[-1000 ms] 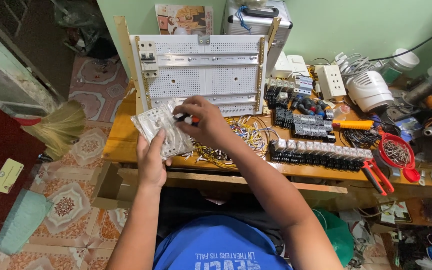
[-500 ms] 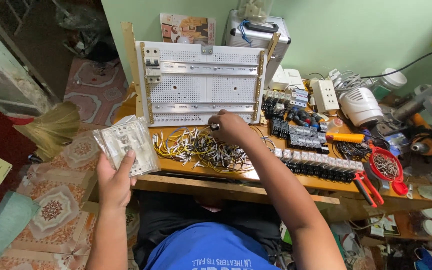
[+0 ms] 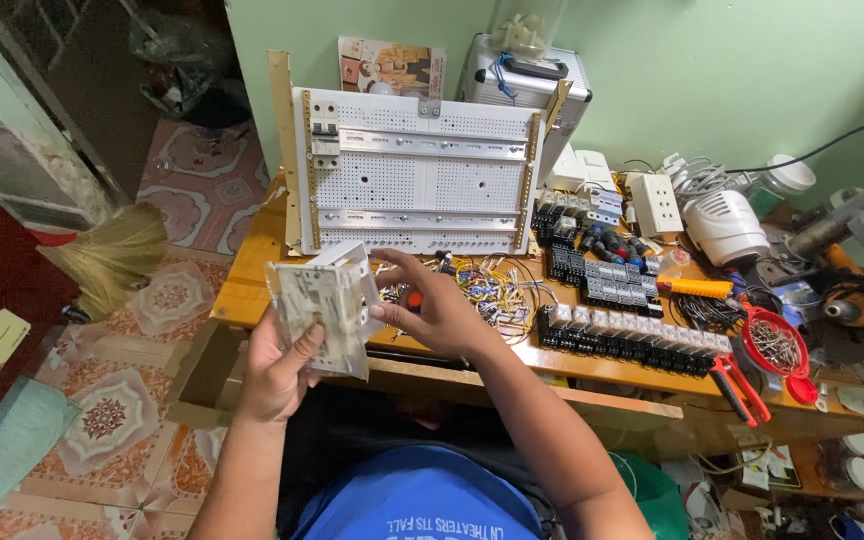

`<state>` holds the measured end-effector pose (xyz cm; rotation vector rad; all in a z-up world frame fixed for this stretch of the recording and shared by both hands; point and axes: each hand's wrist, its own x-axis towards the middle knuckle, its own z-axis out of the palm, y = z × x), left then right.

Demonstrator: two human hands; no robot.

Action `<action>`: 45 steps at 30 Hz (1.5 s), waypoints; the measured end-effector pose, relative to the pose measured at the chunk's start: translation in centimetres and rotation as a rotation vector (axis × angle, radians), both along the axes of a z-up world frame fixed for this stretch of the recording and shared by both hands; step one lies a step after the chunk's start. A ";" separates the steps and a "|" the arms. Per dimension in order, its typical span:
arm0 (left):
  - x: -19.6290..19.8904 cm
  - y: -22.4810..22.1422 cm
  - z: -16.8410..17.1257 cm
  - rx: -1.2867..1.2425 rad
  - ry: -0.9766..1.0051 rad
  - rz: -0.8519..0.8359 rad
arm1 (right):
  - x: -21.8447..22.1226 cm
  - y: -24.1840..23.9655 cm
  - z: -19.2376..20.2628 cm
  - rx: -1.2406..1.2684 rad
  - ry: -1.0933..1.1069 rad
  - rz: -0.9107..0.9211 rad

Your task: Assembling electrical components onto a DIN rail panel and retrieving parts from storage.

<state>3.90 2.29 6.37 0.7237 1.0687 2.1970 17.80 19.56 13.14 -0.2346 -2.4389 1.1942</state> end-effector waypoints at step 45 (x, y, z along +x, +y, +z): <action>-4.5 -1.4 -2.2 -0.248 -0.088 0.513 | -4.8 -3.6 -5.4 0.041 0.069 -0.131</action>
